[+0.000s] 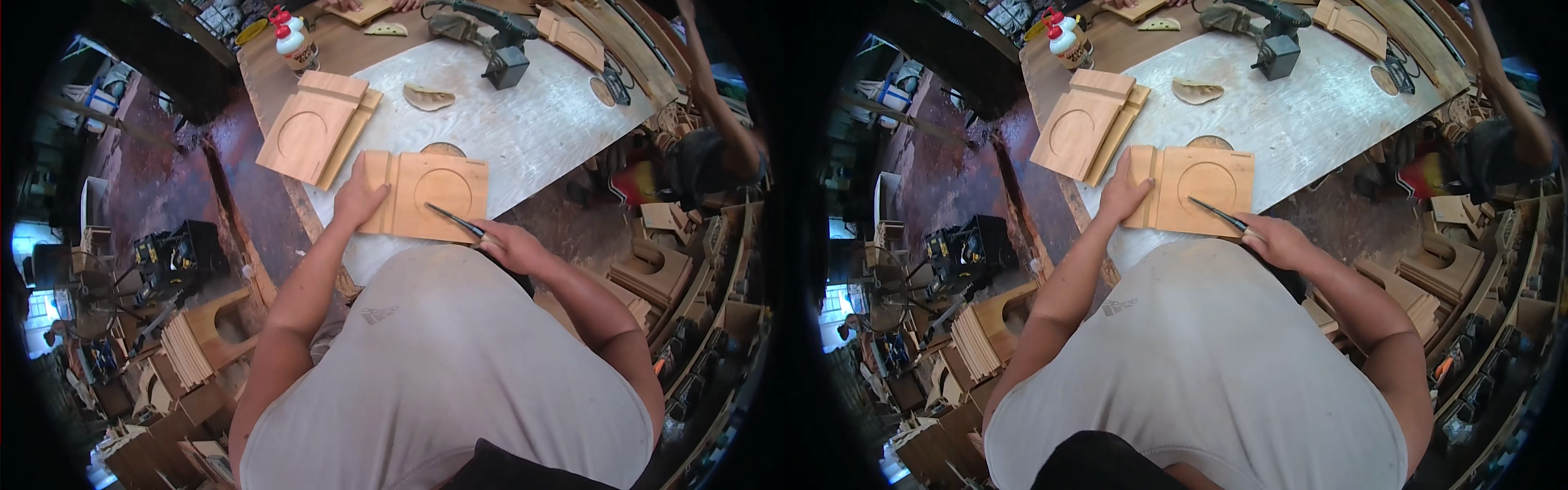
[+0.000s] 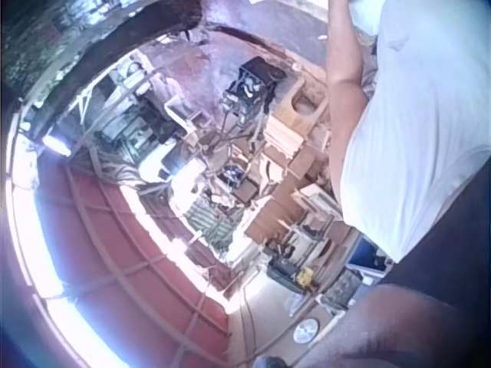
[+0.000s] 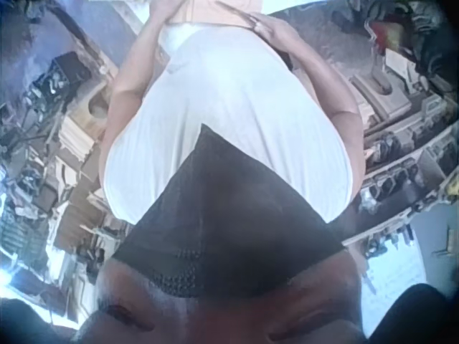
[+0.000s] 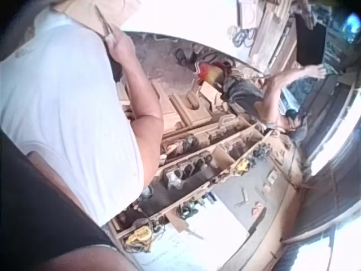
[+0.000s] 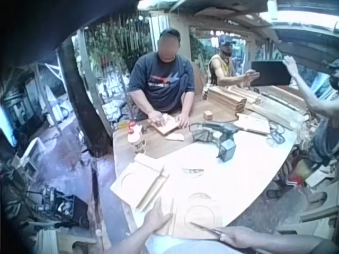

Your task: Using a hand chisel to carve a circular recess into a wooden board.

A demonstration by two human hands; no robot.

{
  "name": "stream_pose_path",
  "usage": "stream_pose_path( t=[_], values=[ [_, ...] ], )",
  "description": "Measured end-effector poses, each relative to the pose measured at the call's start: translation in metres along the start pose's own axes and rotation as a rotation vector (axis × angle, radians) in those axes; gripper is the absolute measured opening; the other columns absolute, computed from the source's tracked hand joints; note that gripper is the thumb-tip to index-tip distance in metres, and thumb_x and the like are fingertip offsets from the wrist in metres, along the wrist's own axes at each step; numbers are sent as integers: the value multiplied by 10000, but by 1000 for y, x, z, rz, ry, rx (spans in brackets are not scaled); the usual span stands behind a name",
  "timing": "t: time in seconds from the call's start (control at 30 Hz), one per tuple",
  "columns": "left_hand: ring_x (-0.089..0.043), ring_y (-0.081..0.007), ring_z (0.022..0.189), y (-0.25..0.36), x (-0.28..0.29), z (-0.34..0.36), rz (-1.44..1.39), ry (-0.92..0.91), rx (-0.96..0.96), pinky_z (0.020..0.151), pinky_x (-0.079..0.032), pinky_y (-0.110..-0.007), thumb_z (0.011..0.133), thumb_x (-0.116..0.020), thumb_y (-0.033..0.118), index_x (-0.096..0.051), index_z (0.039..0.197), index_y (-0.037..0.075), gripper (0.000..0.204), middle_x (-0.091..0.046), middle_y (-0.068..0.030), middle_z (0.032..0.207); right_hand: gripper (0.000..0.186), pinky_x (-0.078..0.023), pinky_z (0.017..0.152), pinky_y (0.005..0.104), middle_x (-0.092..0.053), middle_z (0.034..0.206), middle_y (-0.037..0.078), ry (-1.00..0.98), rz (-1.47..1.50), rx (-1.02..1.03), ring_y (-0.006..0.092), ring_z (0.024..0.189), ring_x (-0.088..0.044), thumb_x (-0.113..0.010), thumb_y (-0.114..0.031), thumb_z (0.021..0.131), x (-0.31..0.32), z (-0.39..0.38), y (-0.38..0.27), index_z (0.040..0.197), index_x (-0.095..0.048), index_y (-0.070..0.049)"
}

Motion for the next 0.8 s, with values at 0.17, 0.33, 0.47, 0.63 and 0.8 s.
stream_pose_path(
  t=[0.17, 0.33, 0.47, 0.63, 0.8],
  values=[
    [-588, -374, 1265, 8, 17, 9, 97, 30, 19, 1031, -478, -464, 850, -713, 477, -352, 1550, 123, 863, -594, -217, 1391, 445, -519, 896, 492, -678, 1189, 215, -23, -26, -52, 432, 1085, -634, -569, -250, 1000, 1, -7, 2, 1420, -522, -110],
    [-595, -357, 1213, 20, 10, 28, 32, 141, -162, 1028, -465, -471, 888, -668, 502, -516, 1430, 178, 649, -613, -175, 1300, 428, -520, 866, 498, -671, 1163, 223, 71, -119, -5, 436, 1048, -639, -590, -254, 990, 5, -13, -10, 1389, -539, -109],
    [-593, -351, 1211, 18, 1, 16, 33, 70, 3, 995, -472, -471, 887, -670, 485, -580, 1286, 123, 546, -619, -168, 1290, 408, -520, 863, 495, -673, 1162, 221, -98, -45, -202, 435, 1034, -643, -599, -257, 988, -4, -13, 16, 1361, -555, -99],
    [-619, -363, 1123, 17, 14, 0, 241, 207, 4, 960, -477, -466, 899, -670, 401, -635, 1073, 58, 386, -650, -159, 1230, 359, -519, 824, 505, -693, 1008, 225, -20, -3, -85, 430, 952, -665, -536, -253, 1019, 15, -2, 6, 1346, -575, -108],
    [-650, -338, 1037, 33, 9, 10, -27, 231, -288, 915, -499, -427, 929, -652, 344, -711, 1051, 70, 306, -696, -130, 1103, 437, -515, 785, 492, -684, 935, 232, -65, -49, -5, 430, 879, -664, -523, -250, 1026, 8, 5, 15, 1454, -533, -162]
  ],
)
Point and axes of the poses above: each hand's wrist, its own z-axis towards the middle knuckle, its own x-axis out of the back of the hand, y = z × x, the point moved 9 cm from there along z, towards the middle knuckle
